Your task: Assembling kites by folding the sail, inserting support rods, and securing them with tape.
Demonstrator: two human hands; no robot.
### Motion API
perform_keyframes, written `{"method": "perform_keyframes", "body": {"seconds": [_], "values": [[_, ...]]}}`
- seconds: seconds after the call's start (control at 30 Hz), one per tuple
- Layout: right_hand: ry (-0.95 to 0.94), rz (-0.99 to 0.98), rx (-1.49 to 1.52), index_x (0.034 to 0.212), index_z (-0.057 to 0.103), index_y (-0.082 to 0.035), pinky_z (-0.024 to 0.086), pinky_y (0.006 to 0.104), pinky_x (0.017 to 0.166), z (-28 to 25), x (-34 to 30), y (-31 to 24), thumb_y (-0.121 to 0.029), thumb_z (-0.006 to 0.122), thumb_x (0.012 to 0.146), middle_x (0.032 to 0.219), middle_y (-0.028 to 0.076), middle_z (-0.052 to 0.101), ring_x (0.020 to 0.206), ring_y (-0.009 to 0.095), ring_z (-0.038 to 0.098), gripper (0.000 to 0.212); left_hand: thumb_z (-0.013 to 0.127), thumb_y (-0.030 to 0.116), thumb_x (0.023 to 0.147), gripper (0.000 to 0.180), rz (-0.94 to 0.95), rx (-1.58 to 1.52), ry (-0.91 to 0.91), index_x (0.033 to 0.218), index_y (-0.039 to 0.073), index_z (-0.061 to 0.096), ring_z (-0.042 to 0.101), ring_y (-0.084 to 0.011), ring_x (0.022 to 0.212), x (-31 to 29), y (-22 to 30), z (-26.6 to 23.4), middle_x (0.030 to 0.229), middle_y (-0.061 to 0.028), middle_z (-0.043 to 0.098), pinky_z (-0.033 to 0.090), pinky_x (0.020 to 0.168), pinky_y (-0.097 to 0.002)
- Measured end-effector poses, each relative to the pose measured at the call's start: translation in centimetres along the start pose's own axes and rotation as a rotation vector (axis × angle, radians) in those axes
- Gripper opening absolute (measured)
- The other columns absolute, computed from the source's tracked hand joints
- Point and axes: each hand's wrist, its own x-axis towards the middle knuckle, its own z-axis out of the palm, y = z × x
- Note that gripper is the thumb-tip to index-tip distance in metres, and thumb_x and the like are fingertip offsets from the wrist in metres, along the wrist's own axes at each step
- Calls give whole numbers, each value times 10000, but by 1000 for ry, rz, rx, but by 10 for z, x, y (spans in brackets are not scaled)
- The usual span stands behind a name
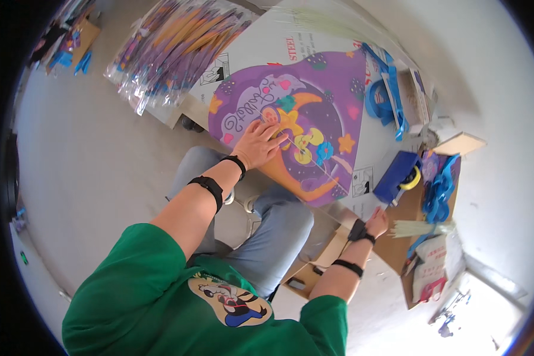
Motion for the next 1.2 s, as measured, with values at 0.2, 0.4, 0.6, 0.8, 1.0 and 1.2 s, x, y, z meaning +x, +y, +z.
{"method": "perform_keyframes", "body": {"seconds": [0.2, 0.4, 0.6, 0.8, 1.0, 1.2], "values": [[-267, 60, 151, 991, 635, 12, 474, 226, 646, 64, -59, -72, -93, 651, 896, 840, 32, 605, 746, 109, 558, 142, 606, 249, 831, 380, 16, -58, 78, 1208, 201, 591, 440, -213, 1232, 3, 0, 4, 1300, -46, 493, 330, 1039, -468], [-843, -69, -26, 1019, 657, 24, 422, 221, 620, 220, -133, -169, -104, 619, 910, 772, -1, 582, 679, 76, 513, 172, 638, 234, 808, 411, 13, -96, 90, 1213, 210, 580, 458, -216, 1216, 6, 0, 9, 1280, -46, 498, 349, 1013, -475], [-1120, -275, -277, 1121, 654, 5, 465, 233, 565, 350, -180, -166, -81, 649, 856, 750, 19, 634, 635, 77, 567, 279, 630, 247, 768, 378, 21, -114, 106, 1142, 194, 609, 466, -216, 1197, 5, -3, 10, 1229, -42, 515, 352, 1009, -475], [-1226, -281, -379, 1096, 606, -3, 487, 265, 564, 392, -209, -165, -55, 670, 815, 732, 51, 642, 639, 110, 613, 293, 600, 271, 741, 304, 25, -69, 46, 1027, 180, 649, 484, -228, 1173, 4, -5, 9, 1099, -29, 582, 345, 1013, -494], [-1220, -373, -463, 1032, 523, -5, 502, 292, 584, 398, -212, -167, -29, 689, 774, 766, 94, 651, 632, 167, 632, 308, 597, 278, 783, 252, 17, -54, 36, 1013, 180, 633, 501, -242, 1137, 5, -2, 0, 1062, -20, 598, 343, 1005, -507], [-1213, -383, -494, 1028, 515, 0, 506, 311, 609, 404, -210, -160, -37, 706, 754, 756, 100, 647, 673, 195, 644, 336, 597, 281, 780, 254, 28, -24, 53, 1013, 185, 633, 512, -244, 1117, 4, -6, 4, 1035, -18, 599, 331, 1014, -504]]}}
